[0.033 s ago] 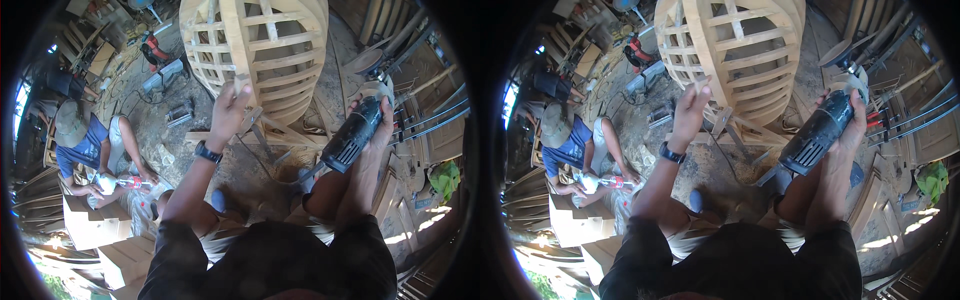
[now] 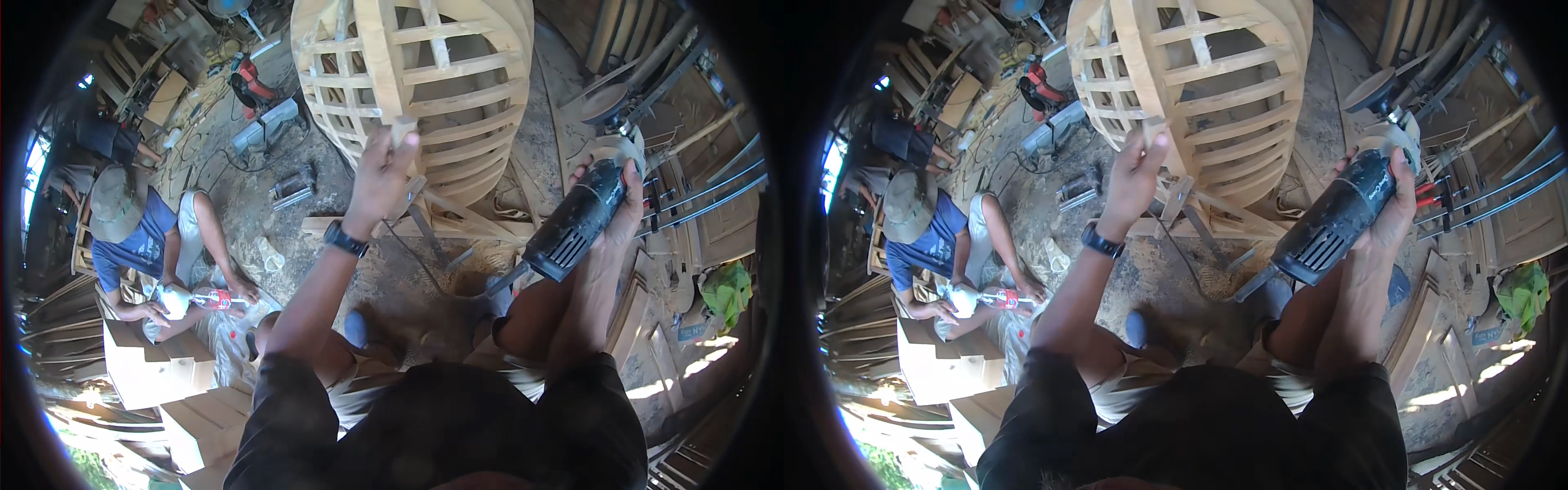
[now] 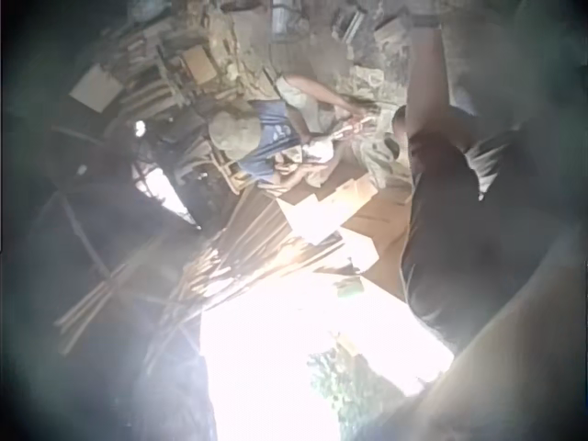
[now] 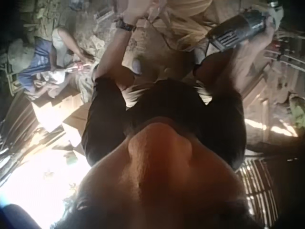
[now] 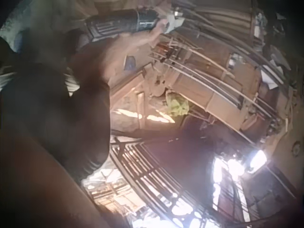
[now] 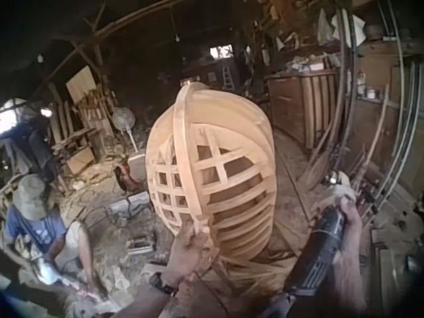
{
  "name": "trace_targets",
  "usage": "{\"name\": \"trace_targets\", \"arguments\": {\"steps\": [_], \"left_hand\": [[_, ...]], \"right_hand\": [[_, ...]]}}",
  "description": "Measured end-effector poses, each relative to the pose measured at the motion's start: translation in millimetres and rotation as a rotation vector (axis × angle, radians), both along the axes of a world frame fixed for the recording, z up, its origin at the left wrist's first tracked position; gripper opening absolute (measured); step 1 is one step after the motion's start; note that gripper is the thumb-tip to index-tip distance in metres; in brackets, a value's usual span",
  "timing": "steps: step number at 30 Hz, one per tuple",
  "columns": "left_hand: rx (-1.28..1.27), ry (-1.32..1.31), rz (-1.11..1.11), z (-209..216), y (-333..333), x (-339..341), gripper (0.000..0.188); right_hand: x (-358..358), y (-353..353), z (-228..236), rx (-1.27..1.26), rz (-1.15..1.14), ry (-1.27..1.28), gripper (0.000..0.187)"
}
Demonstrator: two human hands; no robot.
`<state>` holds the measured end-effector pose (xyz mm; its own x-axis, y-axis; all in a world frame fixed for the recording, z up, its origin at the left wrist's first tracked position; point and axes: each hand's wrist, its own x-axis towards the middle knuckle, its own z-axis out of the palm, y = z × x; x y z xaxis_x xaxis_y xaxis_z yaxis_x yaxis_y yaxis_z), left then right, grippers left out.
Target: The person sands a wooden piece using a power sander, applies glue to it, fits it into a curved wooden lattice frame, and secures it with a nail gun.
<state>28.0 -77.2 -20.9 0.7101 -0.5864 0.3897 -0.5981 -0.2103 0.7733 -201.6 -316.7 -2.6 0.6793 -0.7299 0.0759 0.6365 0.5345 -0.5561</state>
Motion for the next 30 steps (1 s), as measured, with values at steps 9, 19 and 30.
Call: {"name": "trace_targets", "arguments": {"steps": [9,19,30], "left_hand": [[-0.256,-0.028,0.097,-31.0,-118.6,38.7,0.025],[-0.070,-0.152,0.222,-33.2,-138.8,50.4,0.022],[0.001,-0.078,0.341,-29.5,-143.5,55.1,0.024]], "right_hand": [[-23.0,-6.5,3.1,0.015,-0.147,0.033,0.054],[-30.1,-8.4,4.0,0.029,-0.119,0.035,0.056],[-26.5,0.7,6.4,0.020,-0.093,0.037,0.054]]}}
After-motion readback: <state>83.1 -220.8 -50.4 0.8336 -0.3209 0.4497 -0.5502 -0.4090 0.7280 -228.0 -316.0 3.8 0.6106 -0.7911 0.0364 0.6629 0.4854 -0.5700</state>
